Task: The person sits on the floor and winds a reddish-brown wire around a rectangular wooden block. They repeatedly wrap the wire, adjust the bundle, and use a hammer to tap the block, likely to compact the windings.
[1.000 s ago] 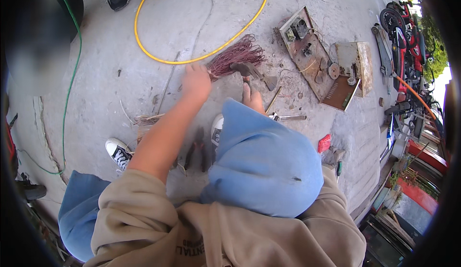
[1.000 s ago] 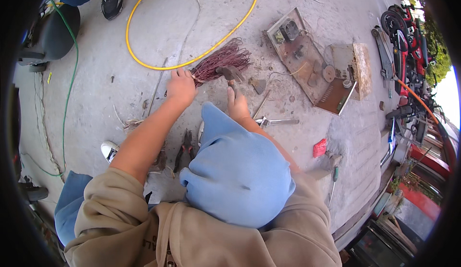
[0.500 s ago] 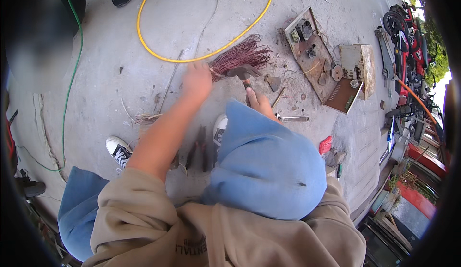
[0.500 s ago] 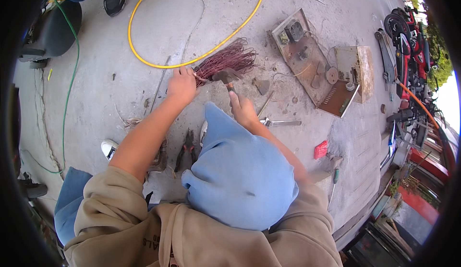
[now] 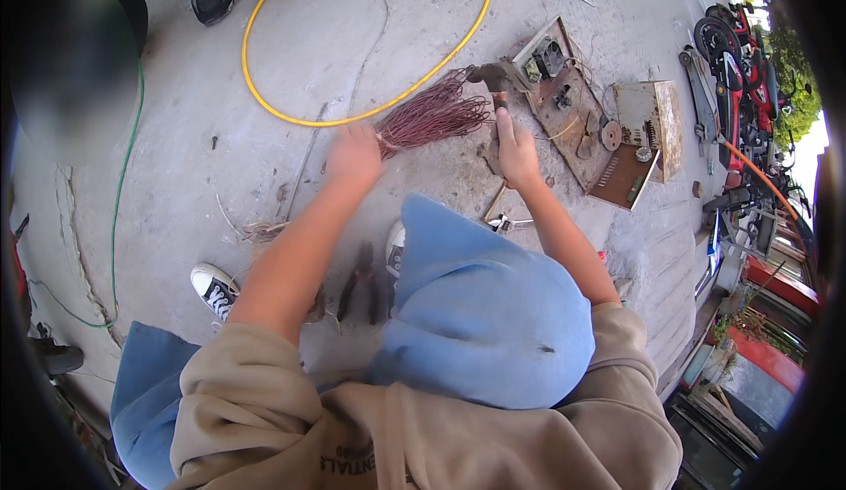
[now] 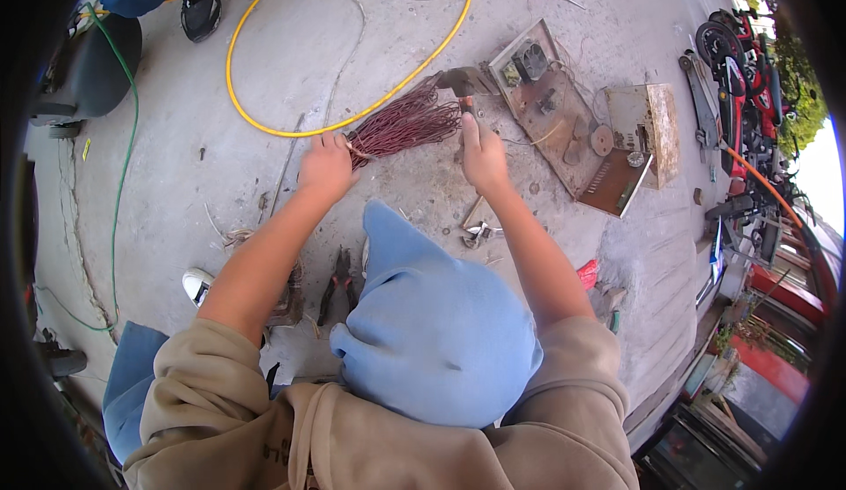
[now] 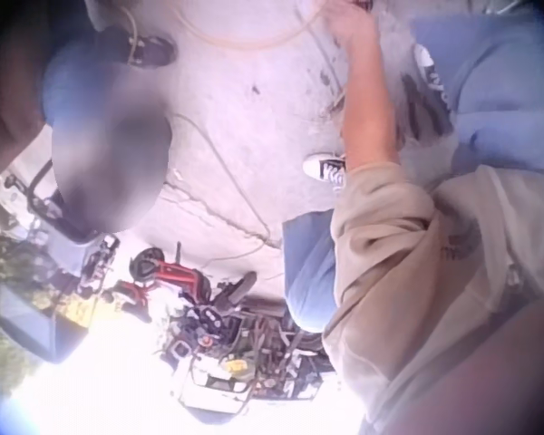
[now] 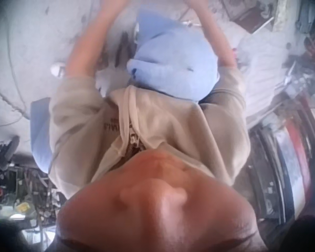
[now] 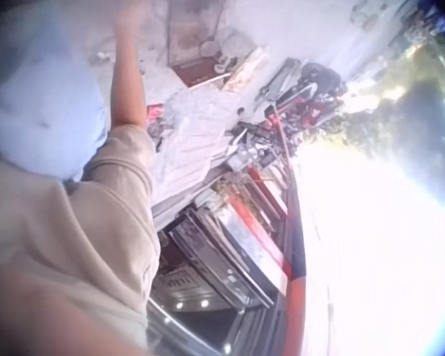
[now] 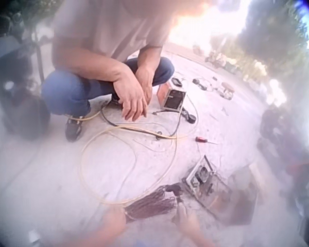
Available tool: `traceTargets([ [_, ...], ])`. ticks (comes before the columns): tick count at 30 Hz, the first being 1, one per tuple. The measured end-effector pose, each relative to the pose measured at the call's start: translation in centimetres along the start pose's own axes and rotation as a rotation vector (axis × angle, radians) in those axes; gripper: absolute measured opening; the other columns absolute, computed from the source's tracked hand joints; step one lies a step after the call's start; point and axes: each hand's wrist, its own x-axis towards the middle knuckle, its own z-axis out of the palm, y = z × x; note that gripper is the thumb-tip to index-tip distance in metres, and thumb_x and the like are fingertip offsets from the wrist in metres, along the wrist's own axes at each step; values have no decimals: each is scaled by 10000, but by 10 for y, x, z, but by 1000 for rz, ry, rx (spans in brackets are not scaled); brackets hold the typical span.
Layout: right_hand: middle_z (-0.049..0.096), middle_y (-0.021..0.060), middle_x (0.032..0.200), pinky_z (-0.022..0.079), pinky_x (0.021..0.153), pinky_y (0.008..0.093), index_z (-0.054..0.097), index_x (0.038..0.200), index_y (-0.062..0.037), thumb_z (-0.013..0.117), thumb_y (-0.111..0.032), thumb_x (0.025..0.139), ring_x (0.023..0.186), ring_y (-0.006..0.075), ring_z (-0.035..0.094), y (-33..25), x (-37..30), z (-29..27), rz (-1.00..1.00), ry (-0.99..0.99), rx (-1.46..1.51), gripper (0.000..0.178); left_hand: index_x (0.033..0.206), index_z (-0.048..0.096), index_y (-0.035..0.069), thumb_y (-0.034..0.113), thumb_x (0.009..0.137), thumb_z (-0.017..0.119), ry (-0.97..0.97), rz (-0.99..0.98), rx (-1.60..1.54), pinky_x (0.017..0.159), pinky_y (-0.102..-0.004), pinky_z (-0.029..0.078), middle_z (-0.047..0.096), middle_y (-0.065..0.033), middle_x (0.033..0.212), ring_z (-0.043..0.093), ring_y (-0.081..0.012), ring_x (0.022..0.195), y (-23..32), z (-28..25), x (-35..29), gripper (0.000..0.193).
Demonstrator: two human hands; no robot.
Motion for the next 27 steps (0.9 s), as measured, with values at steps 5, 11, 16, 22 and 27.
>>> traceTargets([
  [5, 539, 108, 613, 426, 529, 348, 562, 806, 1, 420, -437, 1035, 533, 172, 538, 9, -12, 4, -318, 147, 277, 514, 1087, 530, 18, 468, 737, 780, 30, 22, -20, 760, -351, 576, 524, -115, 1119, 536, -253, 1096, -3, 5, 1, 623],
  [11, 560, 156, 666, 476, 667, 396, 576, 843, 33, 416, -441, 1030, 633, 245, 581, 76, 23, 28, -4, 15, -492, 534, 1071, 532, 22, 480, 737, 779, 103, 92, 15, 757, -356, 575, 524, -110, 1099, 540, -247, 1079, 0, 5, 5, 618],
  [16, 481, 1, 590, 344, 455, 292, 533, 776, -51, 413, -444, 1040, 475, 96, 429, -2, -10, 6, -194, 47, -2, 489, 1065, 537, 17, 493, 738, 775, 117, 82, 52, 757, -350, 575, 527, -108, 1091, 543, -248, 1076, -6, 9, -6, 624],
  [22, 503, 35, 589, 387, 486, 266, 533, 813, -27, 426, -436, 1033, 498, 108, 492, 83, -2, 36, -284, 138, -150, 477, 1107, 540, -2, 504, 749, 761, 64, 115, 8, 770, -349, 575, 526, -123, 1121, 539, -255, 1100, -1, 4, 0, 658],
  [27, 508, 54, 563, 360, 420, 266, 527, 792, -28, 405, -431, 1041, 414, 115, 461, 37, -8, 24, 62, -71, 87, 489, 1101, 573, -29, 526, 796, 713, 64, 136, -33, 768, -341, 566, 584, -149, 1090, 595, -265, 1033, -7, -1, 1, 650],
])
